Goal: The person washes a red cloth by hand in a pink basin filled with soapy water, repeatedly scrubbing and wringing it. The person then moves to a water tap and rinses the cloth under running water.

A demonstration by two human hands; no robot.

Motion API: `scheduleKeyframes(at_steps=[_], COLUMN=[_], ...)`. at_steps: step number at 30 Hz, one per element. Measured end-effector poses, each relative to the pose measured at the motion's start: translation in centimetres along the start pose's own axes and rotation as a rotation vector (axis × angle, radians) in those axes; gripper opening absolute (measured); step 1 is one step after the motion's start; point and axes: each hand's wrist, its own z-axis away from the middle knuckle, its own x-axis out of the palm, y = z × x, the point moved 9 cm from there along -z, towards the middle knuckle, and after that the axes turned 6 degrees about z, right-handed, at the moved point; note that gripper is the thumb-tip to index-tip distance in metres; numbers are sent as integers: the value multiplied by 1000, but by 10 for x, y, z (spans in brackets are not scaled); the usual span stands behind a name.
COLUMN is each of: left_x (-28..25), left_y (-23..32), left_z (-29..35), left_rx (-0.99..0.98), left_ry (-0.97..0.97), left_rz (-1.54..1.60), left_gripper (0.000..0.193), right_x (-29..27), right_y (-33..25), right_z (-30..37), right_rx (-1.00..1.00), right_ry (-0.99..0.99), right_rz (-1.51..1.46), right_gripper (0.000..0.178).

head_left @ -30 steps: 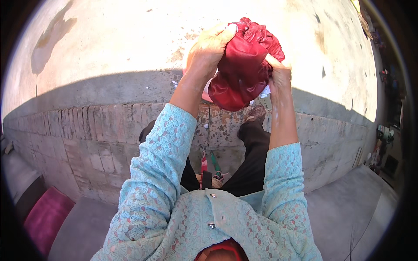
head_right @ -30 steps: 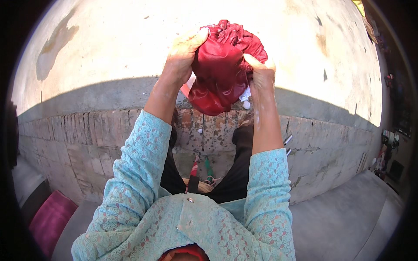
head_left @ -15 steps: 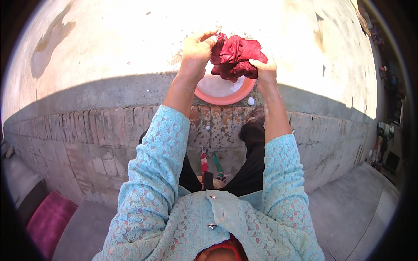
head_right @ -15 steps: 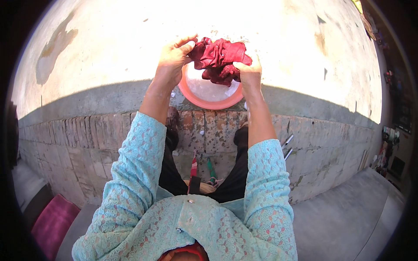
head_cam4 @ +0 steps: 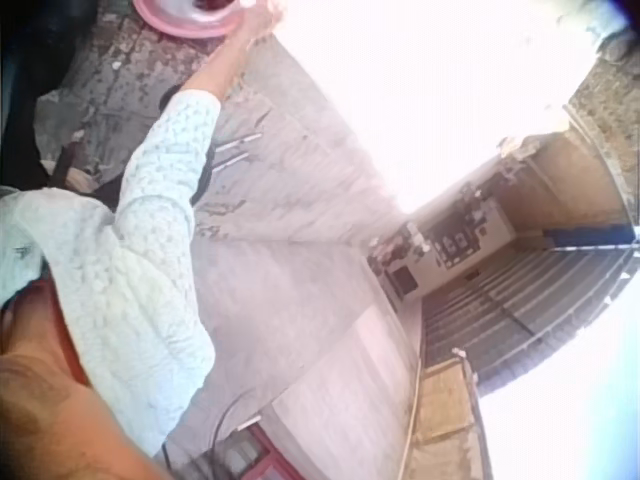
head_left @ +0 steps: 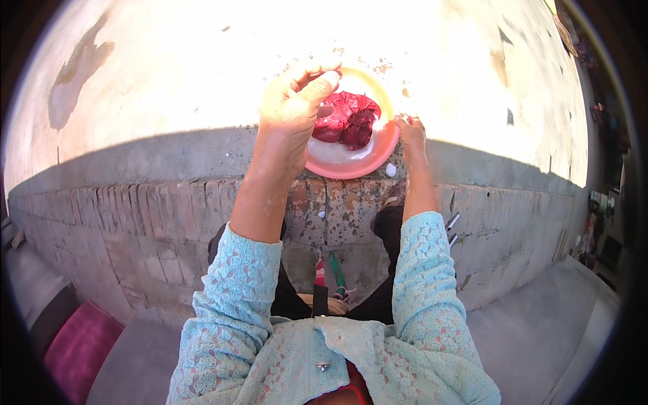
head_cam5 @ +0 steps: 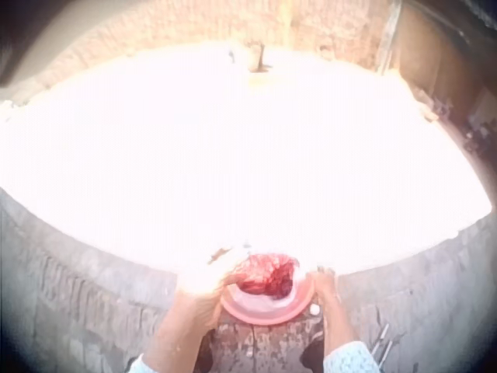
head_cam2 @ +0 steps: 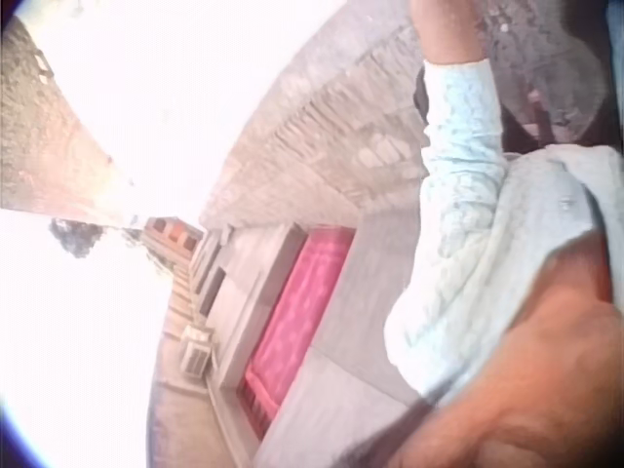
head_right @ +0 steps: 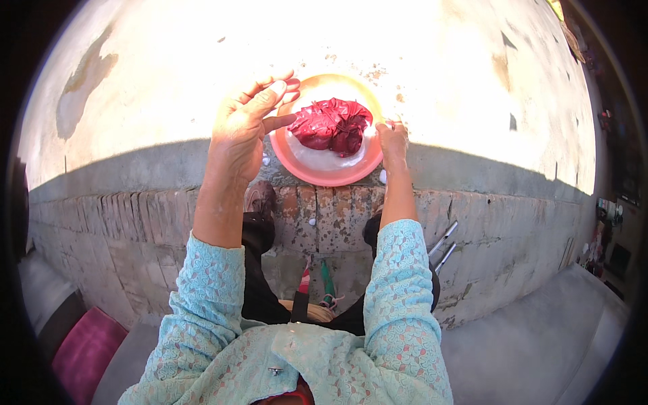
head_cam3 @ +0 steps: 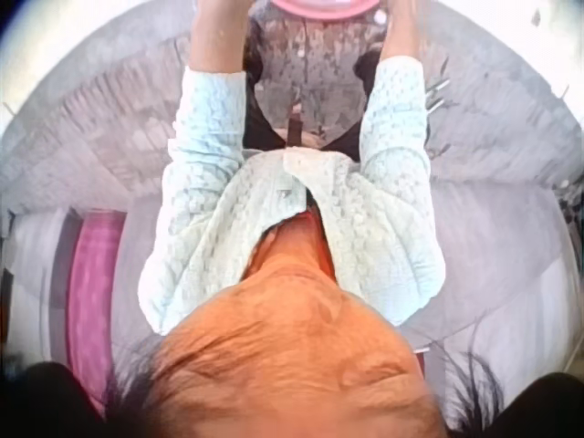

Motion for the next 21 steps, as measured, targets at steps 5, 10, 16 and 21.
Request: scheduleKeyframes(at_steps=[5, 10, 16, 21], left_x=[-14, -38, -43, -53], left_y=[11, 8, 6, 4], left_z=[14, 21, 17, 16], left_rx=[39, -4, -19, -14], left_ry=[46, 122, 176, 205], left_rz=[-1, -65, -245, -280], left_gripper=[26, 24, 24, 23], right_x=[78, 142, 223, 239], right_y=[18, 66, 110, 127], right_z=[15, 7, 10, -13], right_rx=[-384, -443, -469, -518], right_ry=[-42, -351, -663, -786], right_rz=[741, 950, 1173, 1076], right_gripper=[61, 84, 64, 60])
